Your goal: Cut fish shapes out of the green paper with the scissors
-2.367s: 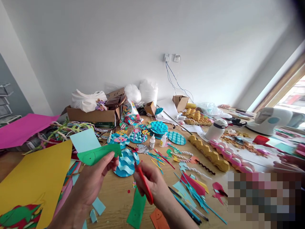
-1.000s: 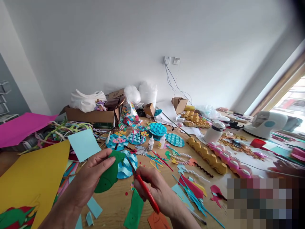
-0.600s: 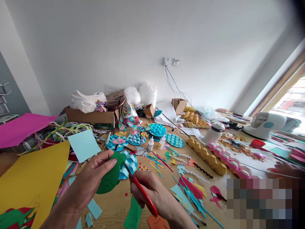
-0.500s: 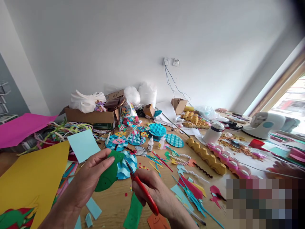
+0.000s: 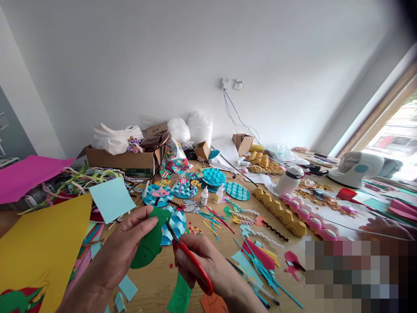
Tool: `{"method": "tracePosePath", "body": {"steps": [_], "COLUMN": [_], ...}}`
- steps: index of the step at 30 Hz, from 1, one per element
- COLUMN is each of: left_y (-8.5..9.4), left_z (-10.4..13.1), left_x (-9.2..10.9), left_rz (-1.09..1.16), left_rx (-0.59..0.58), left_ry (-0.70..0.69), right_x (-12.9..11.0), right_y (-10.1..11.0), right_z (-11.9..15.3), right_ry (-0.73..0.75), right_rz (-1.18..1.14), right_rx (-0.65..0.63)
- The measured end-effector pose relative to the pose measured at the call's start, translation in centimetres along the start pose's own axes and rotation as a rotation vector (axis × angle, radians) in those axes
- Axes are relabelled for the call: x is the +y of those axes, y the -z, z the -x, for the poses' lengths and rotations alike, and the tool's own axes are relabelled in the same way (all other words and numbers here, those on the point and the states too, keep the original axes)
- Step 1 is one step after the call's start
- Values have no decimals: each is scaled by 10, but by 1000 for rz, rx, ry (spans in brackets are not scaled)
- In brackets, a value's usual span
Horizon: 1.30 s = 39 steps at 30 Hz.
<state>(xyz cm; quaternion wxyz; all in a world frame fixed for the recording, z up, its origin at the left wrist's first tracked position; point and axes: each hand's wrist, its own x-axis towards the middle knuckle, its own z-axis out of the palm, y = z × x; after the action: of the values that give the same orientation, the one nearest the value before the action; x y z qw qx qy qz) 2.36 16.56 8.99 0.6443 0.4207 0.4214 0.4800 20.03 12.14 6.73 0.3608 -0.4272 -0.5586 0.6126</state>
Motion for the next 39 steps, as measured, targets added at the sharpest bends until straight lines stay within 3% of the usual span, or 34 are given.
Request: {"method": "tracePosePath", "body": {"steps": [12,20,39], "left_y": [-2,-14,-8], "left_z": [-2,6,4], "left_x": [-7,-4,-14], "left_rz": [47,-32,-106], "left_rx": [-17,-143,-189], "left_ry": [27,-61,-135], "right_x": [4,3,11], "right_y": [0,-8,-17], "right_z": [-1,-4,-6], "right_ry": [14,90,90], "right_rz": [-4,-78,-101], "right_rx": [-4,30,90]}}
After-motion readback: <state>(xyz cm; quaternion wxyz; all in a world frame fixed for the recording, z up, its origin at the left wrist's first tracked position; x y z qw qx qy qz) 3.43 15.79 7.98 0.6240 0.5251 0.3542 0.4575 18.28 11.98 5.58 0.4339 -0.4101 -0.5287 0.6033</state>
